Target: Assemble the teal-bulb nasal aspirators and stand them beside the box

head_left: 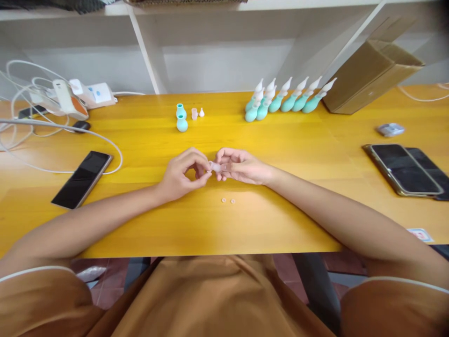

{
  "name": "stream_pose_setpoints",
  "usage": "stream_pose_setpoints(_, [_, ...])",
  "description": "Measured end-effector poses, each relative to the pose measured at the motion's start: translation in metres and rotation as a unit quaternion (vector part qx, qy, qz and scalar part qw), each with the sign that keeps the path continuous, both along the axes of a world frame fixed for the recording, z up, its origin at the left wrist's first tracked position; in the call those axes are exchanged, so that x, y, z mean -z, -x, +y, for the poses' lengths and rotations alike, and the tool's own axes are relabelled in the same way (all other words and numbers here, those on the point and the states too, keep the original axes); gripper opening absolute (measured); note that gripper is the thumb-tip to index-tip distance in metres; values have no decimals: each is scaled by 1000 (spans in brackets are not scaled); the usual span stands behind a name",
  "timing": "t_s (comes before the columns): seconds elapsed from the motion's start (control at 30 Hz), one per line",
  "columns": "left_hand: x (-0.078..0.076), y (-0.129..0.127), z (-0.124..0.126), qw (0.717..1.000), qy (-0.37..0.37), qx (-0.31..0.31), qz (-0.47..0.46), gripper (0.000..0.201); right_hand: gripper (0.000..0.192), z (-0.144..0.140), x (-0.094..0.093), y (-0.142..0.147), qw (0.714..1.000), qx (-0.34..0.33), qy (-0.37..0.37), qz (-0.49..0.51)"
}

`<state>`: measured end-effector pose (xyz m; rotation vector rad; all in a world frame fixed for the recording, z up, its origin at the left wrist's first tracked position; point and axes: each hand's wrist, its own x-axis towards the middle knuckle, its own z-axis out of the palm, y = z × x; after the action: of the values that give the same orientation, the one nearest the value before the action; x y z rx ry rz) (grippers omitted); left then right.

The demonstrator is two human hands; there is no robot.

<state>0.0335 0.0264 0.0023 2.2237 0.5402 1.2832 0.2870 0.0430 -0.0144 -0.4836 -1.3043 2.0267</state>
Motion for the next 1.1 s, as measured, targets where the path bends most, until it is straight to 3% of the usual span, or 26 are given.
stream_pose_setpoints(0.1, [0,0,-1,1000,-2,9,3,10,38,-1,-2,2,1000,0,-7,-8])
stream_pose_setpoints(0.33, [1,-1,-1,999,-18,-48,-12,12,34,0,4,5,997,62,-38,-12])
stream_pose_setpoints(0.7, [1,-2,-1,998,24,-32,-55,9,37,-2,3,5,987,146,-61,-11])
stream_pose_setpoints(0.93, [9,-3,1,987,150,-13,-62,25,41,-3,6,7,979,179,-90,-29])
stream_pose_setpoints(1.1, [11,-3,1,979,187,-19,-71,34,40,-7,5,8,971,199,-126,-43])
